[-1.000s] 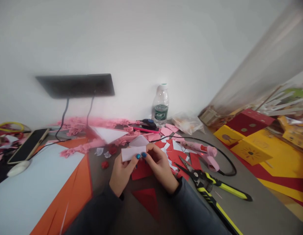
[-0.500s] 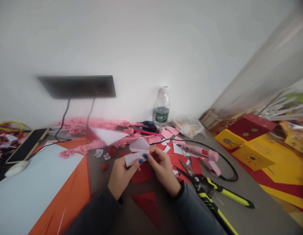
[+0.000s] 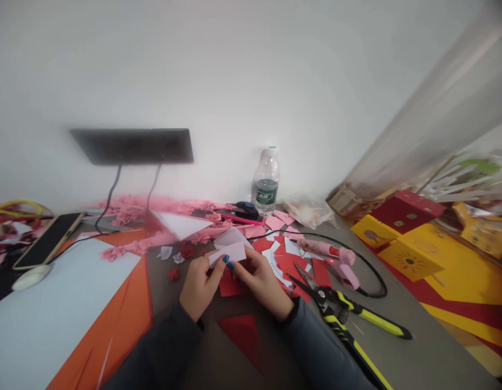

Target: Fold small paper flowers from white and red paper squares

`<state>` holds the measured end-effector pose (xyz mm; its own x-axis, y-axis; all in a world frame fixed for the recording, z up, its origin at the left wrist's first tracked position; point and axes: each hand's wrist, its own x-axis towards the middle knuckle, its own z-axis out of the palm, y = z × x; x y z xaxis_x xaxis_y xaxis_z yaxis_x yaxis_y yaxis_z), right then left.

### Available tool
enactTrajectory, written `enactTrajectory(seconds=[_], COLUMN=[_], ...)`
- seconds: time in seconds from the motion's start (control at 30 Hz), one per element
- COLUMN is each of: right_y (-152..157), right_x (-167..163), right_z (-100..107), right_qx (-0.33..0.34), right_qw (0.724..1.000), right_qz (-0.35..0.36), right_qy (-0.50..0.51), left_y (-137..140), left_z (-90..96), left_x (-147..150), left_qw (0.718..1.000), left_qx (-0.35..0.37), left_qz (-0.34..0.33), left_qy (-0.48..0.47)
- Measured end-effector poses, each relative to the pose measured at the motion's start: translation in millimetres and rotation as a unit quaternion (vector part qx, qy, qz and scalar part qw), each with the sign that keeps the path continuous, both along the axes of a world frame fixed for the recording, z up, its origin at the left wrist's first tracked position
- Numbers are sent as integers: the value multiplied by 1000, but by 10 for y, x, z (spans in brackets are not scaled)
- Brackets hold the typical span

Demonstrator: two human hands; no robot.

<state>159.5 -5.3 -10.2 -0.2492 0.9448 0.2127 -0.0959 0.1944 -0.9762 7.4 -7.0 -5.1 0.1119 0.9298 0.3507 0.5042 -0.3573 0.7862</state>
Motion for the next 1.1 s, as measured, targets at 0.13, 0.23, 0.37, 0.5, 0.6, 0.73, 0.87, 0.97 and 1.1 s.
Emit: enactTrajectory(seconds=[0.13,0.23,0.37,0.5,0.6,0.73,0.87,0.97,1.1], right_y=[-3,36,71,47,42,59,64,62,72], right_x=[-14,18,55,35,25,30,32,33,39], right_z=[-2,-47,-70,-53,-60,-88,-89,-81,-86], right_qx=[6,-15,-38,-44,-28,-45,-56,-67,-76], right_qw=[1000,997,986,992,995,990,988,988,985], right_qz=[-9,-47,-101,-42,-39,-53,-60,-69,-67], right_qy=[3,58,126,113,93,125,129,122,136], left_y=[9,19,39,18,-13,-22,-5,-10,-26], left_z=[39,36,6,0,20,46,48,37,-2], left_x=[-10,-49,-92,-64,-45,-59,-75,-78,-73], left_qw=[999,1000,998,1000,999,997,997,998,993], left_qx=[34,18,1,-10,-7,7,3,-14,-49], left_qz=[-16,13,57,1,-53,-72,-74,-63,-72], left_qy=[23,1,-37,-16,6,16,5,-8,-84])
